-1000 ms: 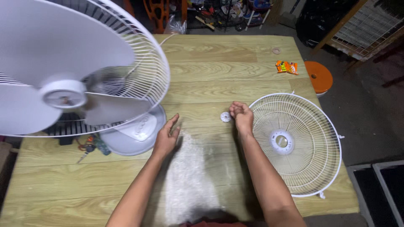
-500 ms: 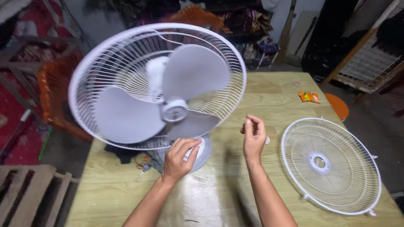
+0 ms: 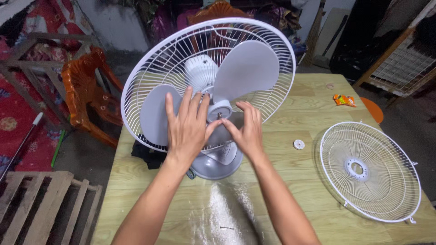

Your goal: The person disassembles a white table fan on a wooden table. They remove the front grille, unscrew the central cap, detach the fan blades, and then remove the rear grille, leaving the components separated on the table.

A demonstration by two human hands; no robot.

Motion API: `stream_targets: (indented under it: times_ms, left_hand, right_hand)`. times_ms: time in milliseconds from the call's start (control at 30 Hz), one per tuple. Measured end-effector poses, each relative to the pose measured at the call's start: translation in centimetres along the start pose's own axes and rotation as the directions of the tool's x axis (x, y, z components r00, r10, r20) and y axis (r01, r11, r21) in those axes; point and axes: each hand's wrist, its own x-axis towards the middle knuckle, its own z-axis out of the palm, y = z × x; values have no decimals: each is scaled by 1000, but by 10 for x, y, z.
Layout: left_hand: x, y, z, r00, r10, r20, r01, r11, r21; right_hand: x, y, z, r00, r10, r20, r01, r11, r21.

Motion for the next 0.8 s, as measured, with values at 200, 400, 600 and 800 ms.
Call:
stream_targets:
  times_ms: [200,400,600,800]
  left_hand:
    - [12,-2,8,996,-9,92,8,1000,12]
    - [9,-1,12,997,-27,78,26,999,24]
    - [7,1,15,999,-25,41,25,1000,0]
    - [9,-1,17,997,-44,70,49,997,-68]
  right_hand:
    - [12,28,3,935,147,324,-161,987,16]
    - [15,32,2,909,181,375,-207,978,30]
    - [12,37,5,921,132,366,-157,987,38]
    - [10,44,9,948,51,314,-77,995,68]
